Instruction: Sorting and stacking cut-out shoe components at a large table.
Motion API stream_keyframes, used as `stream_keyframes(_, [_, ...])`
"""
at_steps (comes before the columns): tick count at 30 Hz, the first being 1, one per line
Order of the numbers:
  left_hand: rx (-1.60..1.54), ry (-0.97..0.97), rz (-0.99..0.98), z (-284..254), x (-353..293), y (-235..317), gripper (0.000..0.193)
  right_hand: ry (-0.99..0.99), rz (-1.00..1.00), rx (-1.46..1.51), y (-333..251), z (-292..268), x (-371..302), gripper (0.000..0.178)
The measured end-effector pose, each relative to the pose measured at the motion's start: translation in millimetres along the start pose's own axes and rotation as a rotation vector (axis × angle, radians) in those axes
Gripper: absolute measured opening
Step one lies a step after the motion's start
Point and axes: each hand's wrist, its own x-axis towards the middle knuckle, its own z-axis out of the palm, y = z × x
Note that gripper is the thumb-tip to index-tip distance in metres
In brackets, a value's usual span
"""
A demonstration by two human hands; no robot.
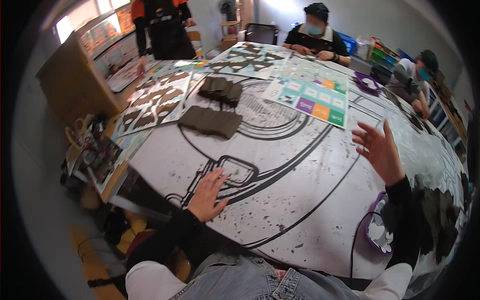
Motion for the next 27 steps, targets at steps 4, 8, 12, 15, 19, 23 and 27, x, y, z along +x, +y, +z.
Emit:
stream_keyframes(4, [-0.001,0.034,-0.011,6.2,-2.7,-4.1,0.062,-0.013,0.049,0.192,46.7,18.7,-34.3,0.07])
stream_keyframes(8, [-0.005,0.037,0.007,6.3,0.2,-0.5,0.062,0.085,0.142,0.327,83.4,24.4,-73.5,0.068])
stream_keyframes(12, [0.013,0.026,-0.024,5.8,-5.6,-2.1,0.062,0.098,0.163,0.329,90.5,26.8,-90.8,0.066])
stream_keyframes(15, [0.015,0.019,-0.035,5.1,-4.6,0.3,0.06,0.131,0.057,0.291,75.7,14.3,-103.2,0.063])
stream_keyframes(19, [-0.011,0.01,-0.02,5.4,2.2,2.5,0.061,0.18,-0.269,0.104,42.4,-18.1,-130.4,0.057])
stream_keyframes(23, [-0.066,0.022,-0.032,-3.3,22.2,18.0,0.06,0.26,-0.424,0.012,26.5,-48.0,-159.9,0.052])
stream_keyframes(27, [-0.292,0.054,0.091,-16.9,88.9,67.6,0.054,0.428,-0.536,0.077,38.0,-76.8,-190.7,0.047])
